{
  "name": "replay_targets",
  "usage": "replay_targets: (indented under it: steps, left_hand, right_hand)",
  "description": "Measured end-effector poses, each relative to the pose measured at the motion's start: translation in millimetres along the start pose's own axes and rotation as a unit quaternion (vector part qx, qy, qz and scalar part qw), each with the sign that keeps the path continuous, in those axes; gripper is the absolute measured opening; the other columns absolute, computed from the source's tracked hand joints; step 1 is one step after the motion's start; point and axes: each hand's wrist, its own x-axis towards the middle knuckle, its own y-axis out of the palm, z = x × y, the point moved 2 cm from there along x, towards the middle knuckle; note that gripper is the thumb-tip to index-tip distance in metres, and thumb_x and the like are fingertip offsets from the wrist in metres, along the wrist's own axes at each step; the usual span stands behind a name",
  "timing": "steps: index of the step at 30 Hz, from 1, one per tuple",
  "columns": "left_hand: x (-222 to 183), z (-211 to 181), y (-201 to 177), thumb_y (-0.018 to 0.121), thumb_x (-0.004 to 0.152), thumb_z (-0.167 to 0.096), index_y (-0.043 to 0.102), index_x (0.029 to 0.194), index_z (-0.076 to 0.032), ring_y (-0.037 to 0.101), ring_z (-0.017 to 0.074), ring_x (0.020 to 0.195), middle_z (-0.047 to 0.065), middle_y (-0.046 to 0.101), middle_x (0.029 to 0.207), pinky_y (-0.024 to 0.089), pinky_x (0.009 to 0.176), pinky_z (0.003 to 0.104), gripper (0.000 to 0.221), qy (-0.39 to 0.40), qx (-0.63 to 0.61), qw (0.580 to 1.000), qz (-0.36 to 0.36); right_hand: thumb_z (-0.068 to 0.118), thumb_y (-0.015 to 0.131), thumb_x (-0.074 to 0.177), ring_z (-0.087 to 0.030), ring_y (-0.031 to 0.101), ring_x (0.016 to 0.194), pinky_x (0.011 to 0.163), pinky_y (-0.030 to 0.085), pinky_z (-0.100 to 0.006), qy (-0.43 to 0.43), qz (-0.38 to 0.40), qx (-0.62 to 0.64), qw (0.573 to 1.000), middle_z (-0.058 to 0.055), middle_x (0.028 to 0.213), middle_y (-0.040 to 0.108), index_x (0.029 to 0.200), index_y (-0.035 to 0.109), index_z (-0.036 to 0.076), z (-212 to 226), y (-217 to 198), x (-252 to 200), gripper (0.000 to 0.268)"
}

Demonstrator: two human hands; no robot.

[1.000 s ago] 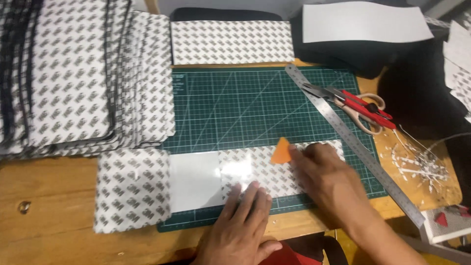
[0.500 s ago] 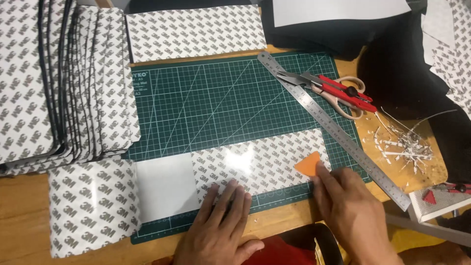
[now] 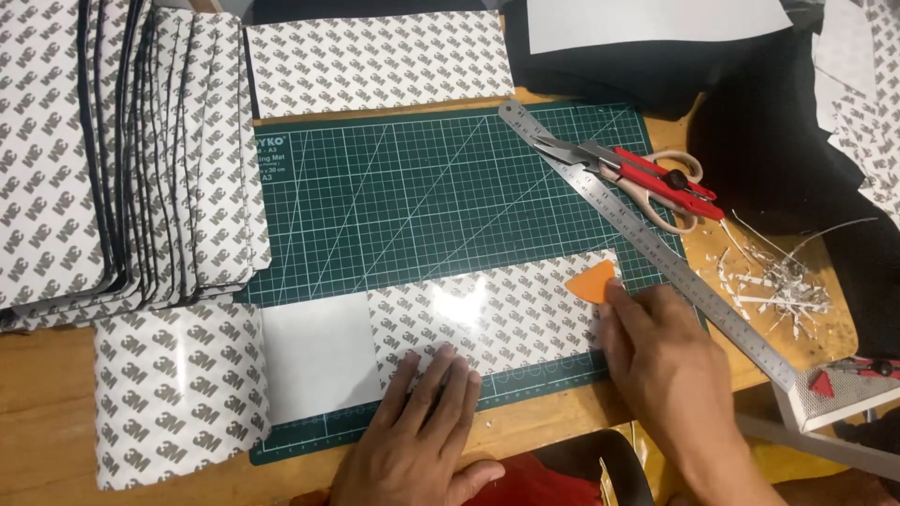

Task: Measure and cut strips of double-sided adhesive tape using a metal ruler and a utility knife on a cutting mat.

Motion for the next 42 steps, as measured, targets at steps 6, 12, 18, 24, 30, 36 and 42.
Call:
replay_targets:
  steps: [6, 12, 18, 24, 30, 36, 42]
  left_hand:
    - [-0.5, -0.5, 0.8, 0.056, 0.097, -0.077, 0.055, 0.141, 0.004, 0.044, 0.0419, 0.143, 0.023, 0.056, 0.145, 0.036, 0.118, 0.063, 0.092, 0.001, 0.008, 1.0, 0.003]
    - [1.5, -0.5, -1.1, 0.06, 0.095, -0.078, 0.055, 0.14, 0.005, 0.046, 0.0413, 0.141, 0.024, 0.056, 0.145, 0.036, 0.119, 0.061, 0.095, -0.003, 0.01, 1.0, -0.005]
    - [0.7, -2.5, -6.7, 0.069, 0.091, -0.074, 0.051, 0.142, 0.007, 0.046, 0.0419, 0.143, 0.028, 0.055, 0.146, 0.037, 0.12, 0.058, 0.098, -0.015, -0.021, 1.0, 0.002]
    - [-1.4, -6.4, -8.5, 0.069, 0.09, -0.074, 0.059, 0.138, 0.004, 0.049, 0.0363, 0.142, 0.021, 0.06, 0.145, 0.032, 0.122, 0.057, 0.092, -0.025, 0.027, 0.999, -0.01]
    - [2.1, -9.4, -20.0, 0.065, 0.092, -0.075, 0.063, 0.136, -0.004, 0.053, 0.0312, 0.137, 0.012, 0.062, 0.141, 0.041, 0.108, 0.051, 0.083, -0.054, 0.067, 0.996, -0.019]
    - [0.7, -12.6, -26.1, 0.079, 0.084, -0.073, 0.062, 0.134, 0.0, 0.061, 0.0316, 0.126, 0.016, 0.068, 0.126, 0.04, 0.114, 0.051, 0.089, -0.061, 0.054, 0.996, -0.034]
    - [-31.0, -15.4, -22.3, 0.084, 0.081, -0.07, 0.059, 0.137, -0.002, 0.058, 0.0302, 0.132, 0.015, 0.063, 0.137, 0.044, 0.111, 0.051, 0.091, -0.048, 0.053, 0.997, -0.036]
  right_hand:
    - [0.03, 0.063, 0.101, -0.029, 0.07, 0.073, 0.051, 0.062, -0.052, 0.046, -0.009, -0.054, 0.997, -0.009, 0.103, 0.071, 0.122, 0.076, 0.013, -25.4, -5.0, -13.7, 0.03]
    - [0.041, 0.057, 0.1, -0.029, 0.068, 0.086, 0.067, 0.057, -0.046, 0.097, 0.06, -0.111, 0.987, -0.004, 0.106, 0.064, 0.126, 0.07, 0.026, -57.2, 3.3, -41.5, 0.031]
    - [0.027, 0.068, 0.096, -0.025, 0.066, 0.068, 0.05, 0.054, -0.046, -0.033, -0.044, -0.012, 0.998, -0.005, 0.103, 0.065, 0.132, 0.072, 0.021, -12.9, -9.9, -41.1, 0.036]
    - [0.03, 0.069, 0.09, -0.027, 0.068, 0.069, 0.058, 0.061, -0.046, -0.034, 0.069, 0.047, 0.996, -0.007, 0.11, 0.068, 0.134, 0.068, 0.036, -18.4, -9.0, -32.7, 0.045]
    - [0.02, 0.069, 0.094, -0.034, 0.065, 0.091, 0.07, 0.056, -0.047, -0.096, -0.033, 0.055, 0.993, -0.02, 0.113, 0.062, 0.134, 0.071, 0.014, -16.0, -13.3, -32.5, 0.04]
    - [0.02, 0.071, 0.092, -0.026, 0.063, 0.085, 0.059, 0.054, -0.041, -0.204, 0.012, 0.143, 0.968, -0.008, 0.1, 0.065, 0.134, 0.067, 0.015, 33.7, -7.9, -16.4, 0.042]
    - [0.019, 0.067, 0.095, -0.033, 0.061, 0.088, 0.076, 0.054, -0.044, -0.189, 0.004, 0.057, 0.98, -0.011, 0.103, 0.064, 0.13, 0.069, 0.015, 15.4, -9.7, -24.0, 0.035]
